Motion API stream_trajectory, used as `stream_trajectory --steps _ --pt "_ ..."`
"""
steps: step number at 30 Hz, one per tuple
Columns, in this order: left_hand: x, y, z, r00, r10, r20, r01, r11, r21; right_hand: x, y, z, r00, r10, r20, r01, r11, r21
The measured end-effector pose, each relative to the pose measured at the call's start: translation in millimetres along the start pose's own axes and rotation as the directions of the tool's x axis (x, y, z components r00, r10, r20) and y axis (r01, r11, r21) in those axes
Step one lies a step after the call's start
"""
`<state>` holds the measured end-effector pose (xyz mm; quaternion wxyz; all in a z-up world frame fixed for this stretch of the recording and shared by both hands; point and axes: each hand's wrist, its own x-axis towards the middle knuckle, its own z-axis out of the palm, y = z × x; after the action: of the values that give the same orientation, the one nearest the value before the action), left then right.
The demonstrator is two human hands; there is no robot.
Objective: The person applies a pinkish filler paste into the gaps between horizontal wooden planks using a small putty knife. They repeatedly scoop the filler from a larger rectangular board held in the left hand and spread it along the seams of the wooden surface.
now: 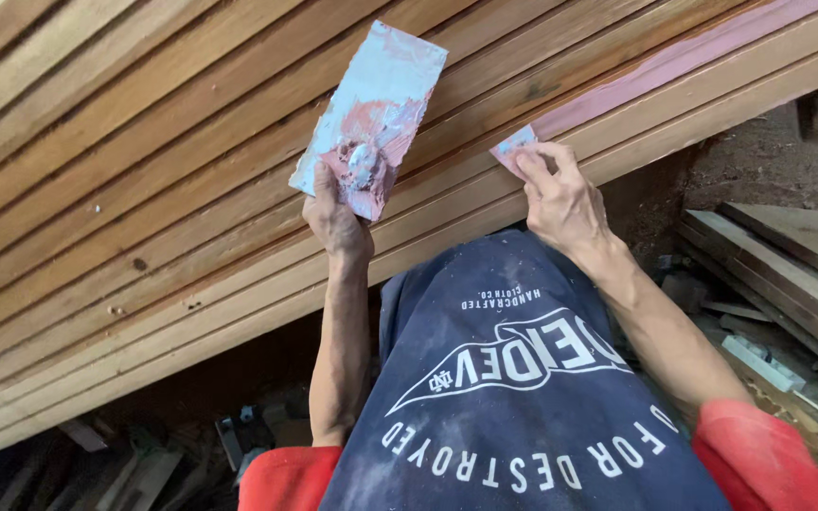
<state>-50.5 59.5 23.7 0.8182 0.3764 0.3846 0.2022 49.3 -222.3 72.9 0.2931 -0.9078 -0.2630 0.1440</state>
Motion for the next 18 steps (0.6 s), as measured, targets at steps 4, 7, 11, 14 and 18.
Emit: stream_trajectory --steps 4,7,11,14,18 --pt "-3.2 7.2 -19.6 1.000 -0.022 0.002 0.022 0.999 -0.030 -3.4 -13.2 18.3 0.992 0.120 0.041 -0.116 0.989 -0.090" --pt "-3.2 9.7 -29.4 0.999 -0.029 0.016 0.030 0.999 -0.041 -8.5 -15.8 22.7 0.997 0.082 0.000 -0.081 0.993 -0.082" --pt "-6.8 9.8 -40.0 0.999 -0.029 0.028 0.029 1.000 -0.001 -10.5 -20.6 38.1 0.995 0.102 0.021 -0.100 0.992 -0.072" --pt "-9.2 10.3 -45.6 0.999 -0.034 0.024 0.034 0.999 0.003 -9.5 -16.0 33.3 0.993 0.117 0.029 -0.113 0.989 -0.094" --pt "-8.1 7.3 -49.5 0.999 -0.026 0.023 0.026 1.000 0.006 -6.7 -7.1 20.0 0.995 0.101 0.000 -0.099 0.977 -0.188"
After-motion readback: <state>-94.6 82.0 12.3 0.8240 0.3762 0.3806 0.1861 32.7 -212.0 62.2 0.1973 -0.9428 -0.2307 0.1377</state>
